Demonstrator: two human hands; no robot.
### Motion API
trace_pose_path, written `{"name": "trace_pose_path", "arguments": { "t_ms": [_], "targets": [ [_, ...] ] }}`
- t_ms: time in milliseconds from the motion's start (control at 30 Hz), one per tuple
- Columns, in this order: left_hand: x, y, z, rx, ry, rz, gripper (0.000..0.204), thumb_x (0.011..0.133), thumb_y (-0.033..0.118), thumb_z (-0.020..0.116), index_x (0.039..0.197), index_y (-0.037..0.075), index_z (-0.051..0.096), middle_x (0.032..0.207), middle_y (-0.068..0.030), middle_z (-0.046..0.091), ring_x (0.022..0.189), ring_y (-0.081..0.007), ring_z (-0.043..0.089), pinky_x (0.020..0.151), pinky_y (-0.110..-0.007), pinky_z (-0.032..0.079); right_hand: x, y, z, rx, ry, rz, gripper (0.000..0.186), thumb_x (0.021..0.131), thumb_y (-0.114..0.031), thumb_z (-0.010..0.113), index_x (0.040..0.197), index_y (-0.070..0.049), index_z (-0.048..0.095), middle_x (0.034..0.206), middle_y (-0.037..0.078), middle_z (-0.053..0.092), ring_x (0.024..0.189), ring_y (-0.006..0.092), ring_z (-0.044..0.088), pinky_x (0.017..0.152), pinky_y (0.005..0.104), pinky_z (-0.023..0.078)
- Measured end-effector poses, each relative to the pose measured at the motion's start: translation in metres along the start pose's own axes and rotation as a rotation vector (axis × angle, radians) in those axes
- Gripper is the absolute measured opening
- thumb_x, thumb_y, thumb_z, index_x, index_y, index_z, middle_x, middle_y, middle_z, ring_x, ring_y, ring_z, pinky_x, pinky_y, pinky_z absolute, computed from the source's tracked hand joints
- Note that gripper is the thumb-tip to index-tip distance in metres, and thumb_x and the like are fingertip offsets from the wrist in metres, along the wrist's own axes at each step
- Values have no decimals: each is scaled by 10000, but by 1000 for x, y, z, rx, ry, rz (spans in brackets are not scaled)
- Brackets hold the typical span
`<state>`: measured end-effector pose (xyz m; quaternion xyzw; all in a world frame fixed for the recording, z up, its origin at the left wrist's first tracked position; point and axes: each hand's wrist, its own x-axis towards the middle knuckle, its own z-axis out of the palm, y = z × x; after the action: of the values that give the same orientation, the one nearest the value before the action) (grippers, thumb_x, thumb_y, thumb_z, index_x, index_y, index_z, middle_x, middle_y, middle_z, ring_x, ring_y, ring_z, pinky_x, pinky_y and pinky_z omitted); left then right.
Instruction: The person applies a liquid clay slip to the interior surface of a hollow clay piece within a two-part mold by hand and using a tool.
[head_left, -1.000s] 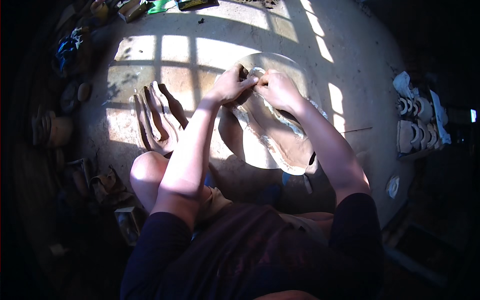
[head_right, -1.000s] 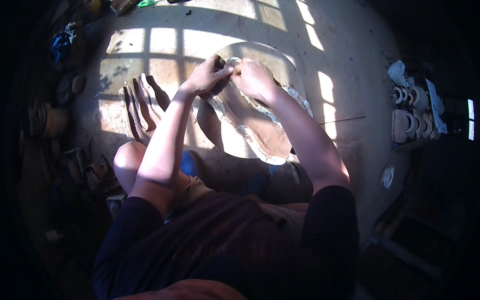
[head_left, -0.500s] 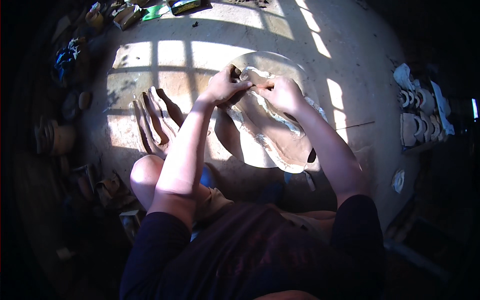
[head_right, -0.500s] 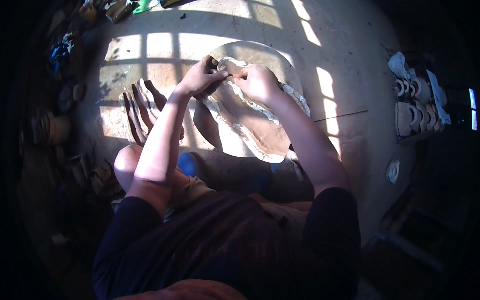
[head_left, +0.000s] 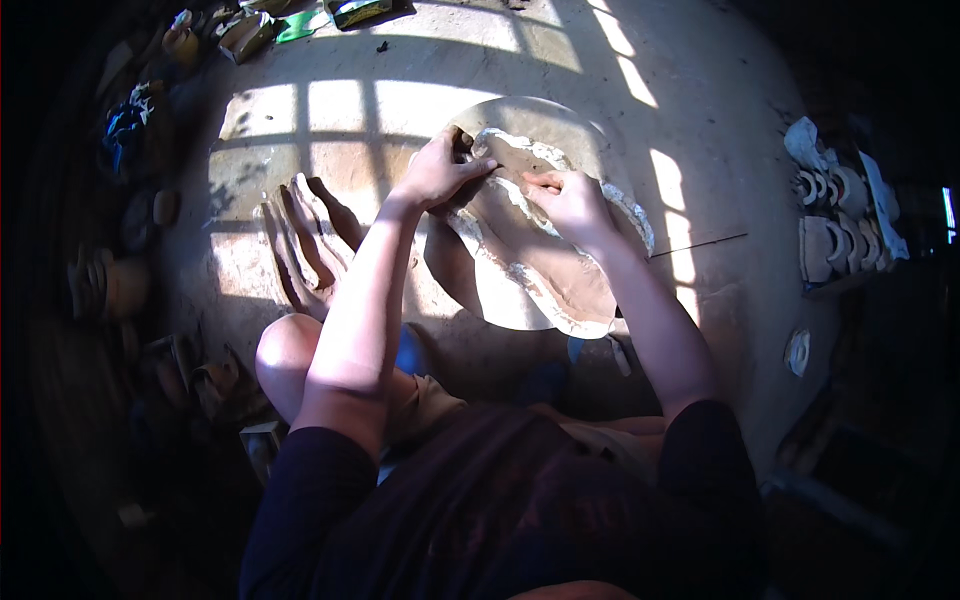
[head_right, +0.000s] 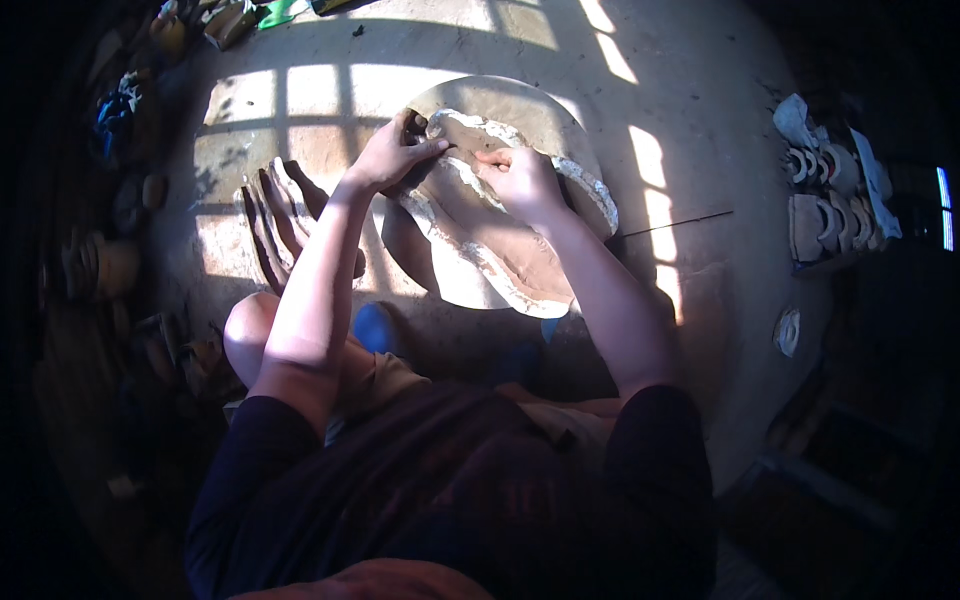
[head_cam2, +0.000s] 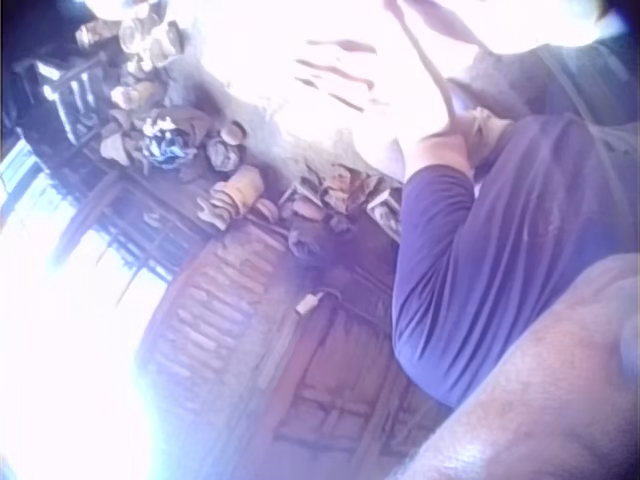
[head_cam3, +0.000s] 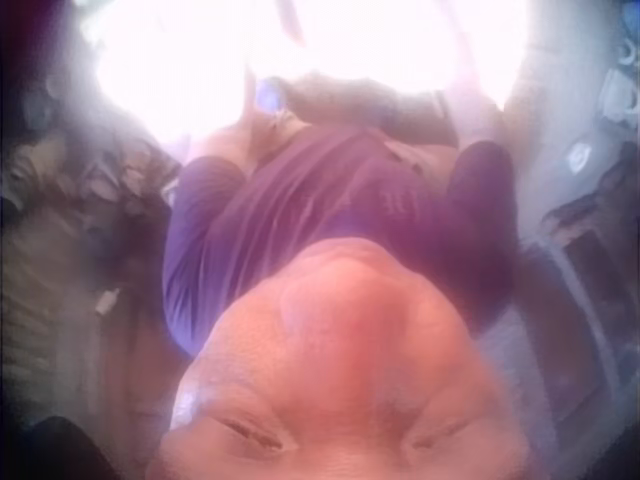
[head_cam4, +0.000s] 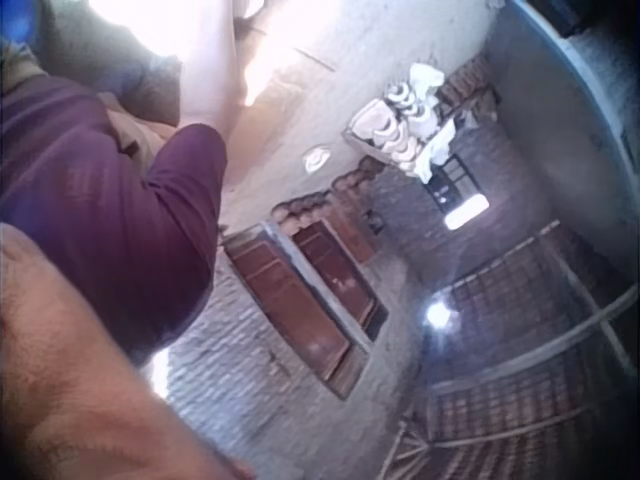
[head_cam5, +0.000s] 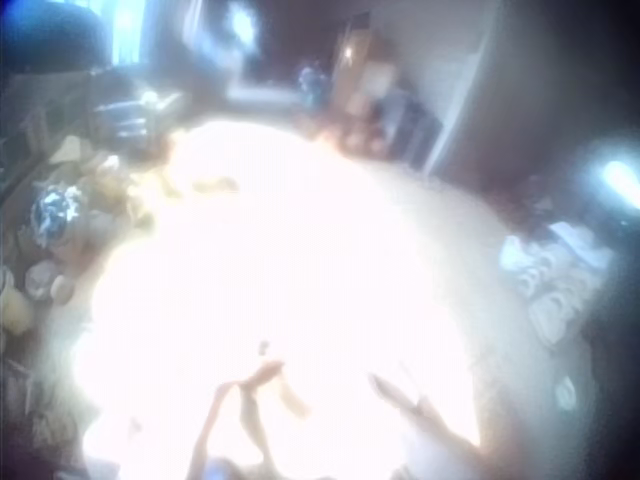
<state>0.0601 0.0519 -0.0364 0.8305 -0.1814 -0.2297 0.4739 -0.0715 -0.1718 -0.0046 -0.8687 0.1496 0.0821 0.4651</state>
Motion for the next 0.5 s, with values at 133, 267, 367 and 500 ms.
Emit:
{"name": "trace_pose_path", "arguments": {
  "t_ms": [133,267,367,500],
  "targets": [
    [-5,3,-2,63,35,2,759,842,541,866,1291,-22,627,1265,-266,719,1210,-374,697,1054,-436,525,-6,2,4,-56,17,-40,402,1002,-178,744,1309,79,709,1140,148,789,983,101,693,877,243,543],
    [-4,6,-1,0,37,-39,803,815,561,878,1300,-28,626,1278,-273,712,1217,-387,688,1053,-444,524,1,14,1,92,-48,18,401,1005,-187,745,1303,81,711,1156,149,790,997,97,692,884,247,544],
    [-2,10,0,57,25,6,831,786,562,899,1306,-26,627,1284,-270,711,1222,-380,687,1055,-442,524,-7,27,2,93,80,-23,377,967,-299,760,1222,-22,783,1016,176,808,859,148,745,807,294,553],
    [-7,-12,-3,15,41,0,866,779,540,920,1352,-26,602,1261,-250,722,1191,-347,699,1046,-416,526,-12,-36,-10,-240,-21,5,399,934,-318,764,1211,-31,787,944,187,793,828,212,763,758,341,569]
  ]
}}
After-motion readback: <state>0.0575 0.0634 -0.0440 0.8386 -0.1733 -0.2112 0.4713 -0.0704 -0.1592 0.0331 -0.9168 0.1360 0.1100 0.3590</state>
